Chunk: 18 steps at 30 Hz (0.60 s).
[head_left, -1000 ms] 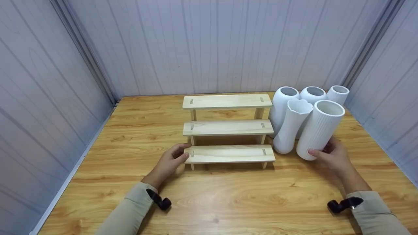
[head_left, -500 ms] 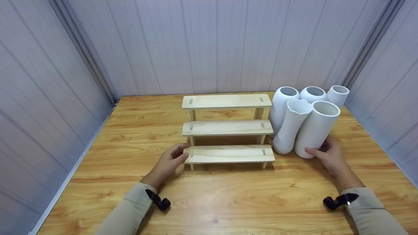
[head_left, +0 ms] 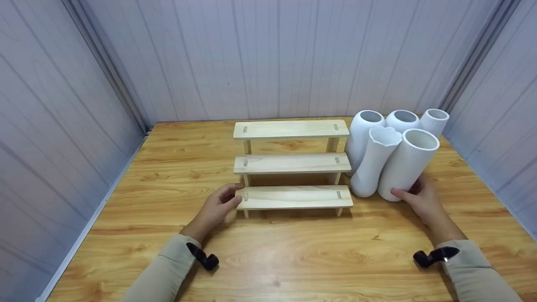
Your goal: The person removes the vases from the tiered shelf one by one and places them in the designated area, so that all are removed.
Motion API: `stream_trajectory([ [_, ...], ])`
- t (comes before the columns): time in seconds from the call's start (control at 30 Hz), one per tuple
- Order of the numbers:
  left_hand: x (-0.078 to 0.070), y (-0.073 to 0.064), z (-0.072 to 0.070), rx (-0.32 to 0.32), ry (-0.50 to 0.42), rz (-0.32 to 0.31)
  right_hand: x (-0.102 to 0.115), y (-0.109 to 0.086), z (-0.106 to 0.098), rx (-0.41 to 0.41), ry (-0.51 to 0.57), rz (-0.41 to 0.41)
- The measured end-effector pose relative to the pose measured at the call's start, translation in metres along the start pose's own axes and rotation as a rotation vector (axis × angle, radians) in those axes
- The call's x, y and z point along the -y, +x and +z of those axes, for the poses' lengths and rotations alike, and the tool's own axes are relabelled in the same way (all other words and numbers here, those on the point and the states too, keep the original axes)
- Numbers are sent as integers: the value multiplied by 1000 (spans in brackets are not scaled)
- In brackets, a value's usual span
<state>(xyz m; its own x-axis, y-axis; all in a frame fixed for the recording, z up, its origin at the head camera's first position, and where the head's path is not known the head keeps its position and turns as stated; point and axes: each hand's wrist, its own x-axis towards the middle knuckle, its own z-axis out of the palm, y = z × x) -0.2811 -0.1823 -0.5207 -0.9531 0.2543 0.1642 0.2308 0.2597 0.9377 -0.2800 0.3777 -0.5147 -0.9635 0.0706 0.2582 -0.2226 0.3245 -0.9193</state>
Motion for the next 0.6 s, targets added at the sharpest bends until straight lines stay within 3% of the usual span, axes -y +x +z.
stream_trajectory([
  [0.2, 0, 0, 1, -10, -4, 3, 11, -5, -2, 48, -158, 64],
  [0.43, -7, -4, -1, -31, 16, -50, 48, -14, -5, 124, -258, 169],
  [0.6, -23, -13, 1, -48, 116, -109, 84, -34, 0, 252, -556, 245],
])
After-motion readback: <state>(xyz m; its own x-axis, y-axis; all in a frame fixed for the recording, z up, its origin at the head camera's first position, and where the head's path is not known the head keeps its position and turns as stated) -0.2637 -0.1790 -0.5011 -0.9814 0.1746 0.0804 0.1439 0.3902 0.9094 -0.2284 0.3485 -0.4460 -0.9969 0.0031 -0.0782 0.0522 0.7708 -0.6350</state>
